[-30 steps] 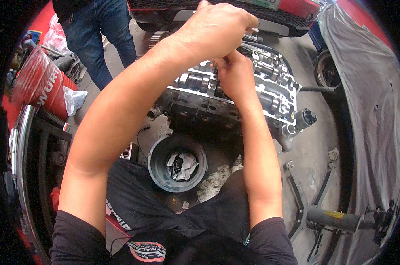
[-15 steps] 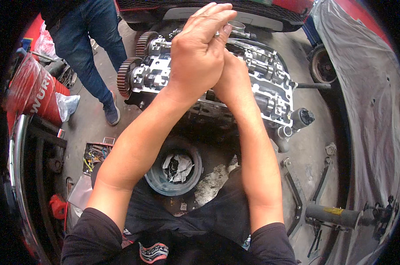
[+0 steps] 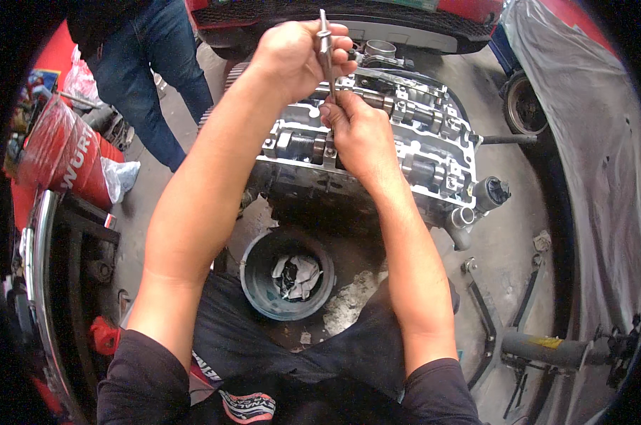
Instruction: The person is assembling a car engine, specifically tightening bolts on the cylinder head using a wrench. The person works methodically across the engine block, securing various components.
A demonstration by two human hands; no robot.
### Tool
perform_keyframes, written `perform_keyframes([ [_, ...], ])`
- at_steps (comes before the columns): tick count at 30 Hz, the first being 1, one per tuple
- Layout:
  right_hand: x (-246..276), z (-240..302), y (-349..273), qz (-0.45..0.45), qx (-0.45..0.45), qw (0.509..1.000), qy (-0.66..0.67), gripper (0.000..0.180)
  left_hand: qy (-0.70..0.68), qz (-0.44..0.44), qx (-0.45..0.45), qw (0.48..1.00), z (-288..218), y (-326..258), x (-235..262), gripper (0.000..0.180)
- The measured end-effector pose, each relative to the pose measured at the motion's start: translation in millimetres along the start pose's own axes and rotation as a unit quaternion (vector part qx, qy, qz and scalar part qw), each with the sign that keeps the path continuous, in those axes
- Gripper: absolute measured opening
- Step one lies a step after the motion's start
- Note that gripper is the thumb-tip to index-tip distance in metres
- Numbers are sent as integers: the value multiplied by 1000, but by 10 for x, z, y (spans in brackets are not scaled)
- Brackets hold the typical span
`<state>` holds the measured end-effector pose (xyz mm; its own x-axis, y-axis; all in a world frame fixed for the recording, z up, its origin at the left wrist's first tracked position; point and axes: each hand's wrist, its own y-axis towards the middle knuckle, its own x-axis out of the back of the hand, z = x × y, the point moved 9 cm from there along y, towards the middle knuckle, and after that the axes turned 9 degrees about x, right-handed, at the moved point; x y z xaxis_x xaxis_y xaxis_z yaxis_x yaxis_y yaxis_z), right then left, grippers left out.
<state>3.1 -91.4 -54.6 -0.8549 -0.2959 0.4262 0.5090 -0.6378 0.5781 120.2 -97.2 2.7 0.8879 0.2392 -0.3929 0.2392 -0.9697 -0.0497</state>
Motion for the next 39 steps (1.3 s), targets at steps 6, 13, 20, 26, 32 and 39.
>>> perform_keyframes([
  [6, 19, -15, -22, -4, -1, 1000, 12, 19, 444, 101, -31, 890, -584, -147, -307, 13],
  [13, -48, -65, -41, 6, -24, 998, 62, 17, 691, 248, -420, 534, -565, -573, -968, 19],
  [20, 20, -7, -26, 3, 1, 994, 108, 15, 749, 50, -288, 594, -496, -590, -982, 46],
  [26, 232, 380, -122, 37, 23, 996, 77, 17, 717, -8, -368, 592, -706, -1102, -992, 24],
  [32, 178, 422, -240, 52, 24, 998, 24, 15, 696, 26, -349, 627, -514, -1108, -889, 27],
  [39, 138, 296, -276, 46, 23, 998, 21, 16, 659, 49, -518, 544, -364, -1232, -887, 20],
])
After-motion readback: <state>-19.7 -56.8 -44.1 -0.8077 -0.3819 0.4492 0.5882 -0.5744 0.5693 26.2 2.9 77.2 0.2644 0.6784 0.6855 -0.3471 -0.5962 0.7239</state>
